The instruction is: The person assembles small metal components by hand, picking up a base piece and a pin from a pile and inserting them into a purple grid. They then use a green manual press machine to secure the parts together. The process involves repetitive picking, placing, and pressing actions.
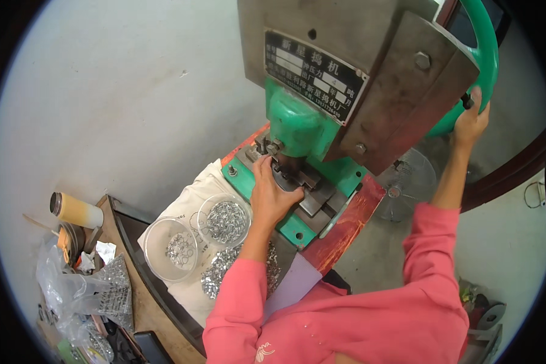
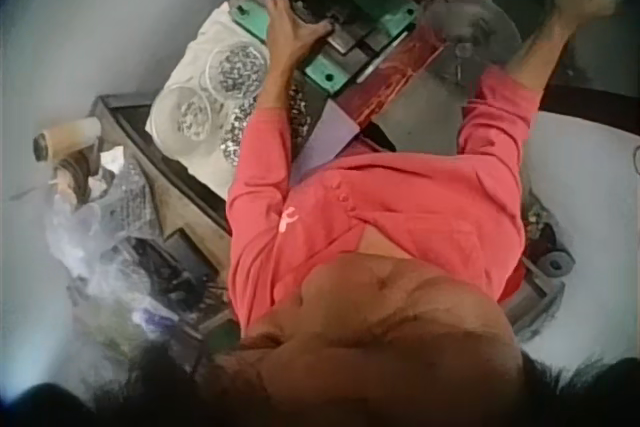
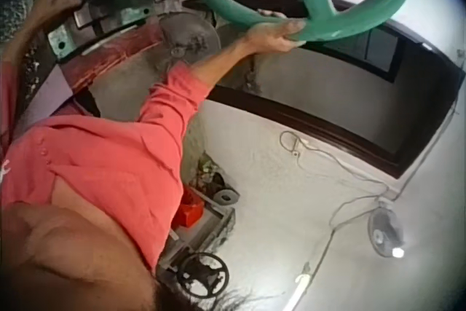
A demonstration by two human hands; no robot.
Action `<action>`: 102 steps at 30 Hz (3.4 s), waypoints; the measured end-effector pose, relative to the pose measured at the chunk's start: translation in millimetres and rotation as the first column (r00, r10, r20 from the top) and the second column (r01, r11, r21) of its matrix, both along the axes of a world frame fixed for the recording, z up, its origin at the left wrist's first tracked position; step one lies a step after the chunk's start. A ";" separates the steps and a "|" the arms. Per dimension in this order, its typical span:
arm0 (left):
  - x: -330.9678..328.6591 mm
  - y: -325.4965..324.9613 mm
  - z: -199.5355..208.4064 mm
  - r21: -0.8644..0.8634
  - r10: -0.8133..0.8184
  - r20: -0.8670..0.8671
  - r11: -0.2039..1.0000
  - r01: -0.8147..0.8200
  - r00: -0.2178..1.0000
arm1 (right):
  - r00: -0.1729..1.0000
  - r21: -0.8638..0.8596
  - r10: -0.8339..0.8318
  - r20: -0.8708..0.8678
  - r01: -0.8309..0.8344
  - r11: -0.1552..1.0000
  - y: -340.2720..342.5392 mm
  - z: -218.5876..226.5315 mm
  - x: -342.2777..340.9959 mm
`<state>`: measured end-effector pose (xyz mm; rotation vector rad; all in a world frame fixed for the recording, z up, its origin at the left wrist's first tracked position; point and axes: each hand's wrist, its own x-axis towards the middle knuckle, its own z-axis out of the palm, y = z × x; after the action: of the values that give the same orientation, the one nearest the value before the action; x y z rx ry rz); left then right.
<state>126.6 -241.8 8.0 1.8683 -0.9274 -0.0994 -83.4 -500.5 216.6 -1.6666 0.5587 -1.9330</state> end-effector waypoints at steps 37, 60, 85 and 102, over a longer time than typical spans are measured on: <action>-42.7 30.6 -31.3 -0.216 -0.157 -0.093 0.967 0.134 0.983 | 0.430 0.239 0.345 -0.835 -0.281 0.929 105.2 -223.9 60.9; -43.8 27.9 -29.8 -0.210 -0.149 -0.115 0.970 0.122 0.982 | 0.610 0.351 0.473 -0.636 -0.316 0.881 117.0 -218.0 39.4; -107.4 84.7 1.8 -0.278 -0.343 -0.621 0.937 0.211 0.704 | 0.580 0.235 0.343 -0.739 -0.255 0.938 213.3 -222.1 -91.3; 35.9 251.5 66.9 -0.220 -0.121 -0.531 0.976 0.002 0.839 | -0.058 0.742 0.987 0.152 -0.652 -0.153 302.7 -151.7 160.9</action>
<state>162.5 9.8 74.9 1.4885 -0.5714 -0.5256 77.5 -197.8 64.9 -1.2953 0.0144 -0.0575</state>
